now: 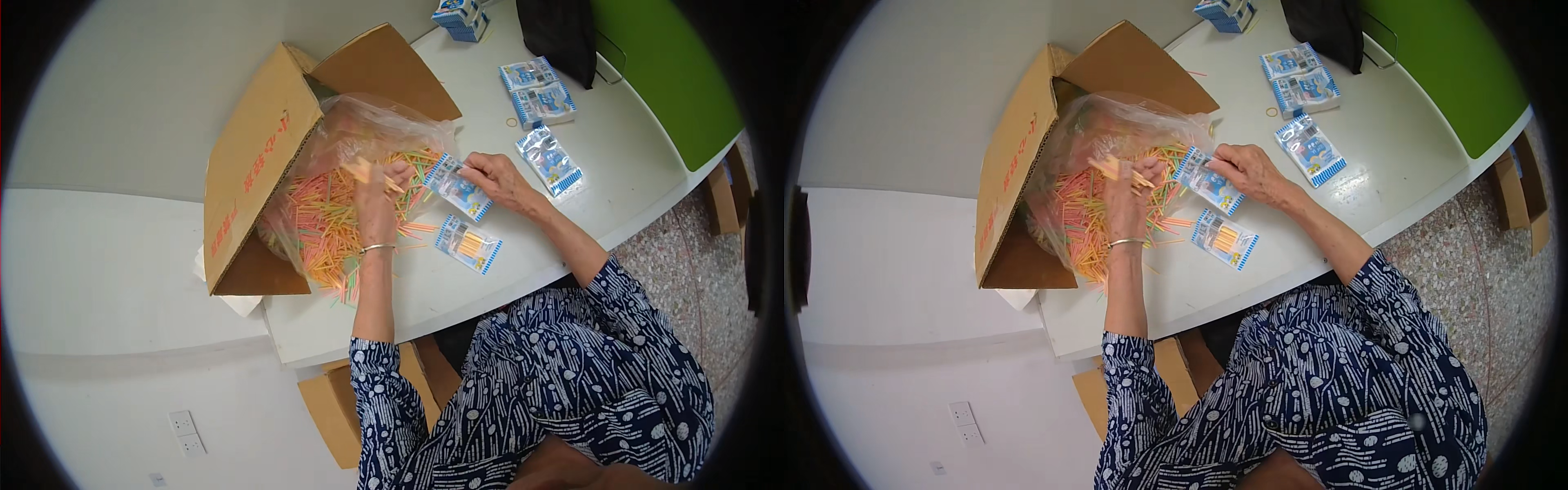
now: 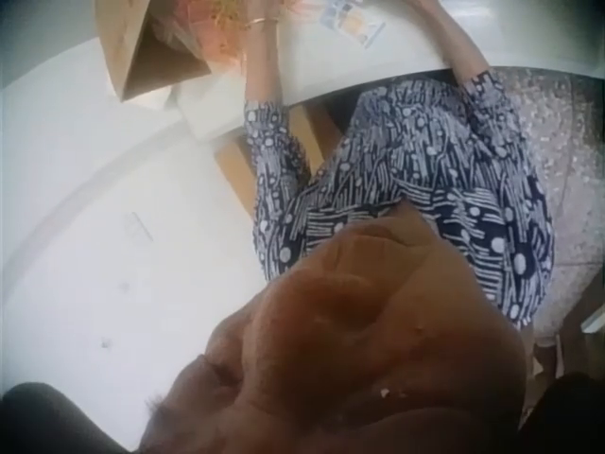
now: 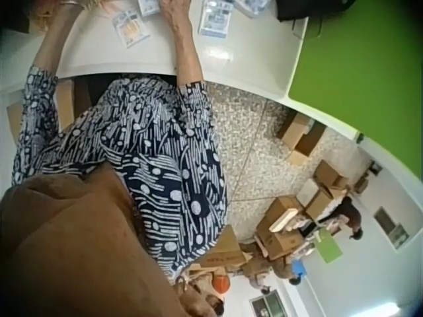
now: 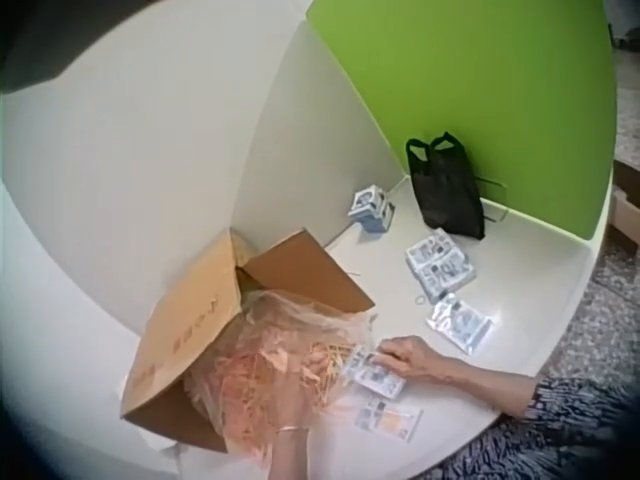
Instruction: Packaging small colorful sticks into blue and white plastic packets.
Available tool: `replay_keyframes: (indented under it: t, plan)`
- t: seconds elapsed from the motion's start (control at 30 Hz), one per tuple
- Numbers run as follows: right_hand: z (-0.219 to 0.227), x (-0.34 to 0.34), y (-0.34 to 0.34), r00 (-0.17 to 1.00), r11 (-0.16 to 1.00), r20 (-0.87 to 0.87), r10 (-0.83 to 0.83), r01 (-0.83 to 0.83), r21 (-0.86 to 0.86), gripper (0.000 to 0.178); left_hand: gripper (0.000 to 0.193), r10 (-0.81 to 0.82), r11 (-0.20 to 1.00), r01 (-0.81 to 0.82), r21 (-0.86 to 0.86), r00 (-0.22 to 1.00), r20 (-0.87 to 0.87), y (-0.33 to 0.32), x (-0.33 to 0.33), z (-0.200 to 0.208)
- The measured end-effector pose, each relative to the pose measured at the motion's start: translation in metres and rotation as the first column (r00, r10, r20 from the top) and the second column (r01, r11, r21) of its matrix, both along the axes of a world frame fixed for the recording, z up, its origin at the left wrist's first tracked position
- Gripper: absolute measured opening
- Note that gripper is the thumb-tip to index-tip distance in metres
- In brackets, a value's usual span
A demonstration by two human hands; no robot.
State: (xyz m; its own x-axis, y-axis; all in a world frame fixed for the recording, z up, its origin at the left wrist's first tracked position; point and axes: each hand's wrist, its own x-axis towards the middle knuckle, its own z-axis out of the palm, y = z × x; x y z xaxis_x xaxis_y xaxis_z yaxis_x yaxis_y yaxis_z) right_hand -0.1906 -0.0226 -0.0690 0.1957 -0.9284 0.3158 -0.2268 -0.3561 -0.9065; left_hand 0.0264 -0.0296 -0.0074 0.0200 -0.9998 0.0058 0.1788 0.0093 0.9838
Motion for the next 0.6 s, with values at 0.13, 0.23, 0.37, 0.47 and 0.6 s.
replay_keyframes:
  t: [0.13, 0.23, 0.37, 0.47, 0.6]
  plan:
    - [-0.007, 0.0, -0.006, 0.995, 0.994, 0.039, 0.089, -0.091, 0.066, 0.027, 0.03, -0.077, 0.984, 0.148, -0.099, 0.855, 0.513, 0.01, -0.02, -0.02]
    - [-0.009, 0.004, -0.006, 0.986, 0.98, 0.067, 0.15, -0.157, 0.118, 0.028, 0.029, 0.039, 0.956, 0.187, -0.224, 0.679, 0.733, 0.018, -0.033, -0.029]
    - [-0.012, 0.009, 0.0, 0.979, 0.984, 0.132, 0.157, -0.166, 0.059, 0.028, 0.032, 0.095, 0.985, 0.049, -0.163, 0.638, 0.764, 0.016, -0.045, -0.031]
    - [-0.016, 0.01, -0.003, 0.985, 0.982, 0.115, 0.131, -0.145, 0.122, 0.027, 0.032, 0.117, 0.987, -0.001, -0.162, 0.695, 0.709, 0.012, -0.046, -0.033]
    - [-0.014, 0.008, 0.0, 0.987, 0.973, 0.098, 0.128, -0.144, 0.178, 0.027, 0.026, 0.154, 0.97, 0.02, -0.241, 0.718, 0.679, 0.017, -0.049, -0.034]
